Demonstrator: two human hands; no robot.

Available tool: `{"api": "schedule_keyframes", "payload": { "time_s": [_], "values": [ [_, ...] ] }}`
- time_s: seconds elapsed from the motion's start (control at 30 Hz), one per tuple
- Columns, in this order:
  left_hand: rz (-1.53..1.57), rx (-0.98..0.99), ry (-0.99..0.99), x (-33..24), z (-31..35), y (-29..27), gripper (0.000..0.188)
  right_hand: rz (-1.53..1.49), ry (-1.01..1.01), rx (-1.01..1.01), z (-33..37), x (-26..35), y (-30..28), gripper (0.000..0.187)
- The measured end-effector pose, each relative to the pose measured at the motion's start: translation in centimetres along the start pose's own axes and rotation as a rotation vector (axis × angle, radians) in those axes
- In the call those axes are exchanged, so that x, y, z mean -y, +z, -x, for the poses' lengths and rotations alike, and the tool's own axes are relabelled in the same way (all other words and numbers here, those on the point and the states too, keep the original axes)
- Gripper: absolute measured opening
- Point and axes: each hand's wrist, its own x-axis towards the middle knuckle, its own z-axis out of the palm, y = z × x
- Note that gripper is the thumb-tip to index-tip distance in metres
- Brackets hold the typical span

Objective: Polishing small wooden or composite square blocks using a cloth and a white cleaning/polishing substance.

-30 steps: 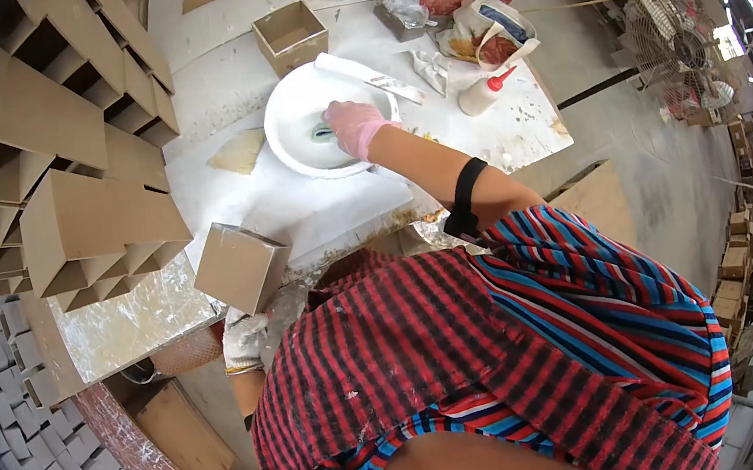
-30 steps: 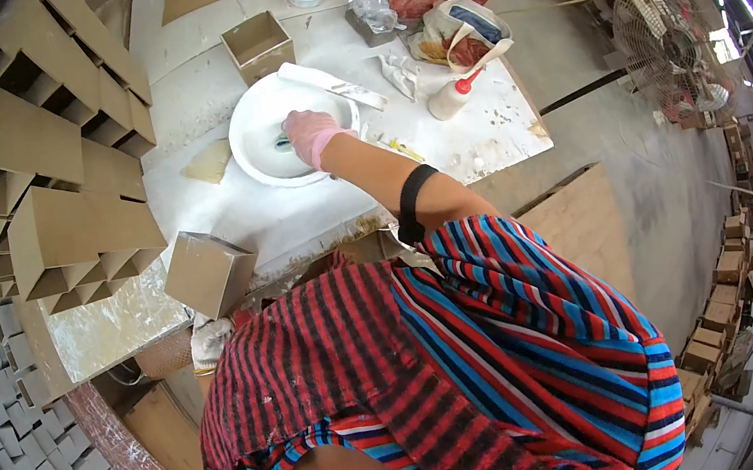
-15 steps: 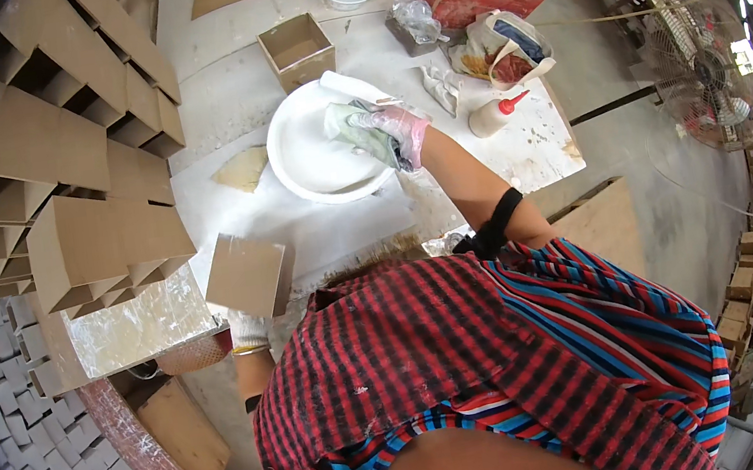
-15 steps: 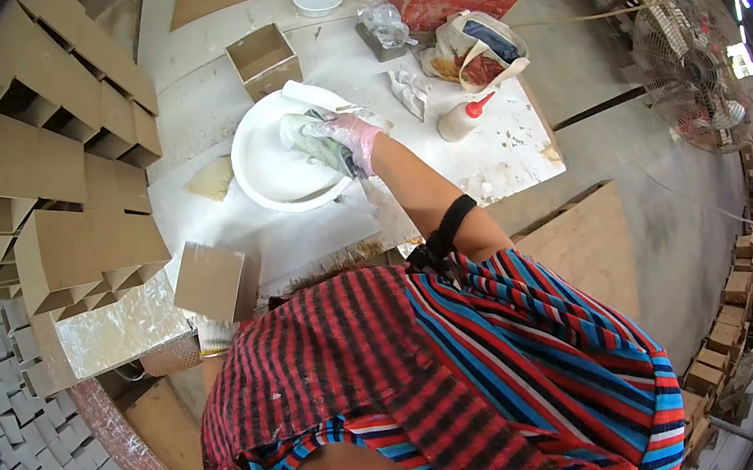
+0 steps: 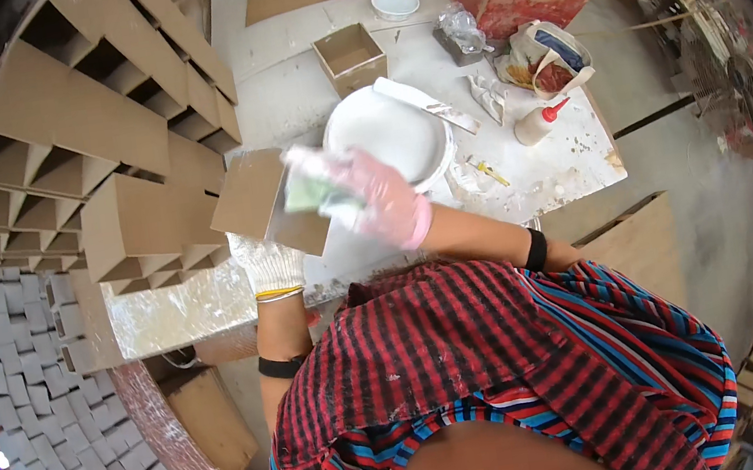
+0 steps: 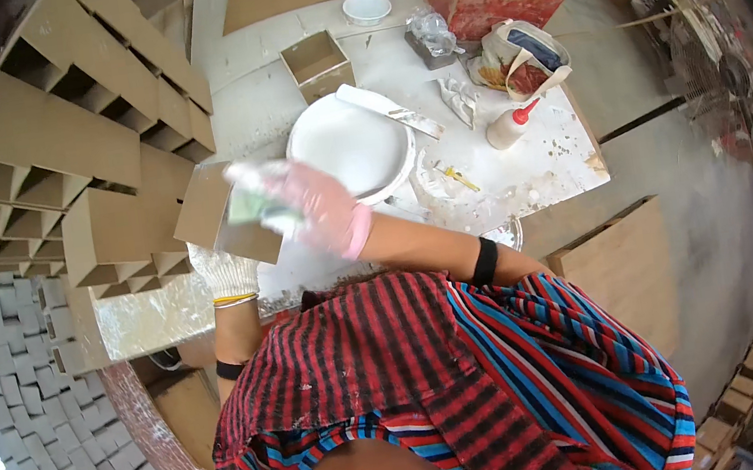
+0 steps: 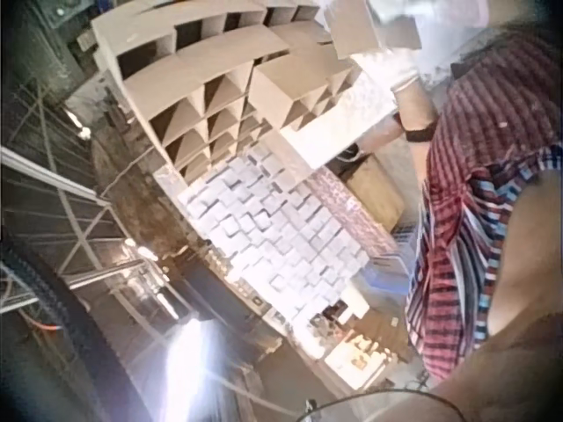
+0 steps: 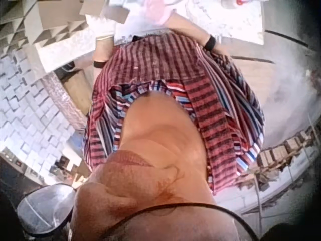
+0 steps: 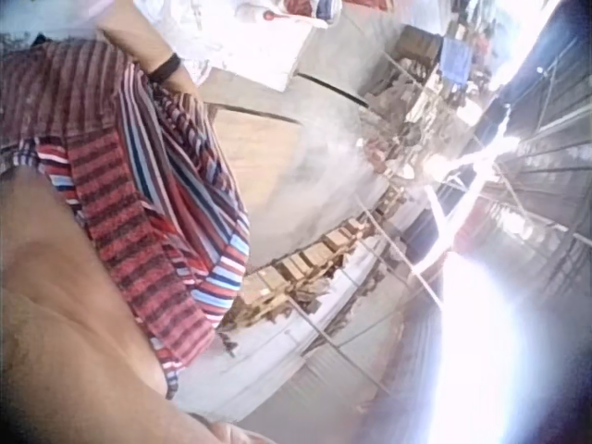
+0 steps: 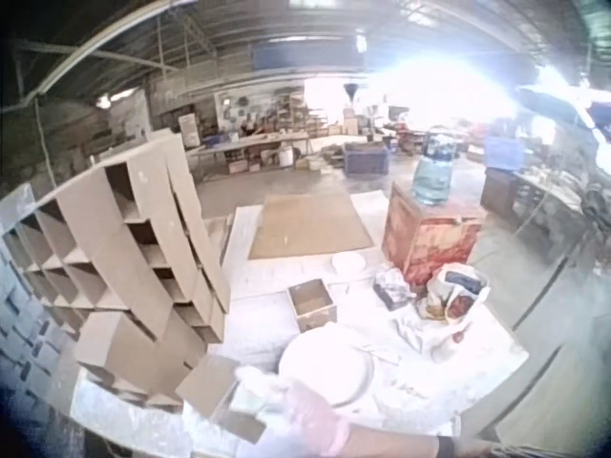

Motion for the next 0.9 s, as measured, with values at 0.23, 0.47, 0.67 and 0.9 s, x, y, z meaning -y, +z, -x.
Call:
{"api": "schedule_keyframes", "payload": {
  "time_s": [0.23,0.47,0.67,0.9],
  "values": [
    [0.417,-0.006,-0.052,-4.0,-1.3,6.6,0.056,0.208,-0.072,-0.388,-2.2,-0.5,1.8,0.062],
    [0.265,-0.07,-0.002,-5.4,-0.6,6.0,0.058,0.38,-0.086,-0.161,-3.3,6.2,0.6,0.064],
    [0.134,-0.074,0.037,-6.3,-0.4,5.0,0.049,0.446,0.199,-0.015,-4.3,4.8,-1.9,0.061],
    [0.178,0.147,0.027,-6.3,-2.5,1.3,0.041,0.466,-0.026,0.102,-3.3,8.6,3.5,0.054]
  ]
}}
